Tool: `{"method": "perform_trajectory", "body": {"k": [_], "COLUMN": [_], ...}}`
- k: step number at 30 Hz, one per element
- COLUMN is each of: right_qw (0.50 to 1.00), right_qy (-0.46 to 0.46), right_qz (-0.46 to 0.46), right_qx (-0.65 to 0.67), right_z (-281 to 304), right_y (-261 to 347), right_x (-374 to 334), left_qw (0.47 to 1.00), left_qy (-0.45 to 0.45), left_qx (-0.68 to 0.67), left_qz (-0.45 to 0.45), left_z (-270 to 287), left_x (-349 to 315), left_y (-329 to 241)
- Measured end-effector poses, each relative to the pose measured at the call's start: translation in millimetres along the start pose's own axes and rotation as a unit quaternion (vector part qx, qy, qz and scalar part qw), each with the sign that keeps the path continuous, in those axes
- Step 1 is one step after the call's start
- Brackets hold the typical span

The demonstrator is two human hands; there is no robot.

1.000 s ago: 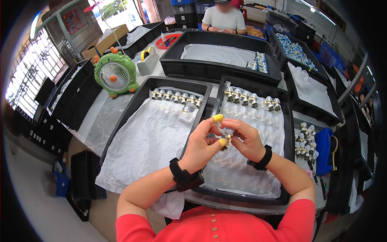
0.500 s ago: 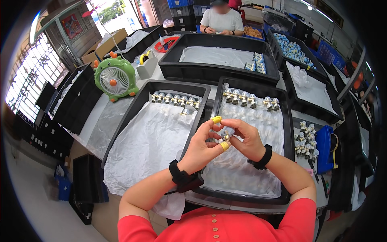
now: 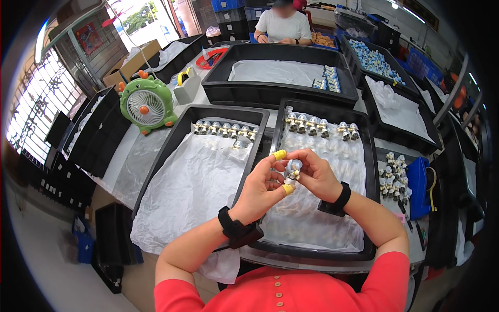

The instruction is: The person assembles small metal valve components by hand, picking up parts from a tray and screwing them together. They use a red-handled screwdriver to tighten the assembly and place the finished units into a black tray lined with white paper. The process is repeated for multiple units.

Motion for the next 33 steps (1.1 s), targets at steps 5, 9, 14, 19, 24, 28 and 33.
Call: {"method": "perform_trajectory", "body": {"k": [5, 9, 14, 19, 24, 28, 33], "right_qw": [1.0, 0.999, 0.999, 0.984, 0.976, 0.989, 0.995], "right_qy": [-0.005, -0.011, -0.019, -0.015, -0.023, -0.043, -0.029], "right_qz": [0.001, -0.015, -0.021, 0.042, 0.047, 0.048, 0.014], "right_qx": [-0.006, -0.031, -0.042, -0.172, -0.211, -0.136, -0.098], "right_z": [0.3, 1.1, 2.9, -4.0, -11.1, -10.4, -9.2], "right_y": [0.3, -2.0, -5.5, 12.1, 23.7, 18.3, 19.4], "right_x": [-1.2, -0.5, 0.4, -1.1, -3.0, -2.2, -5.6], "left_qw": [1.0, 1.0, 0.999, 0.998, 0.997, 0.99, 0.993], "left_qy": [0.0, 0.006, 0.016, 0.02, 0.015, 0.033, 0.089], "left_qx": [0.008, -0.012, -0.022, -0.029, -0.051, -0.13, -0.064], "left_qz": [-0.007, 0.018, 0.038, 0.061, 0.05, 0.055, 0.038], "left_z": [-0.5, 0.6, 0.2, 0.5, 3.8, 5.4, 2.9], "left_x": [1.3, 1.9, 3.1, 1.2, 3.3, 4.9, 6.7], "left_y": [2.5, 6.4, 9.4, 5.6, 11.2, 7.7, 5.2]}}
Point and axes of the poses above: each hand's wrist, its own x-axis towards the middle knuckle, its own z-axis out of the back of the hand, y = z × x, the point moved 5 cm from there along x, towards the middle knuckle, and after that the axes turned 14 degrees about x, right-handed, at the moved point
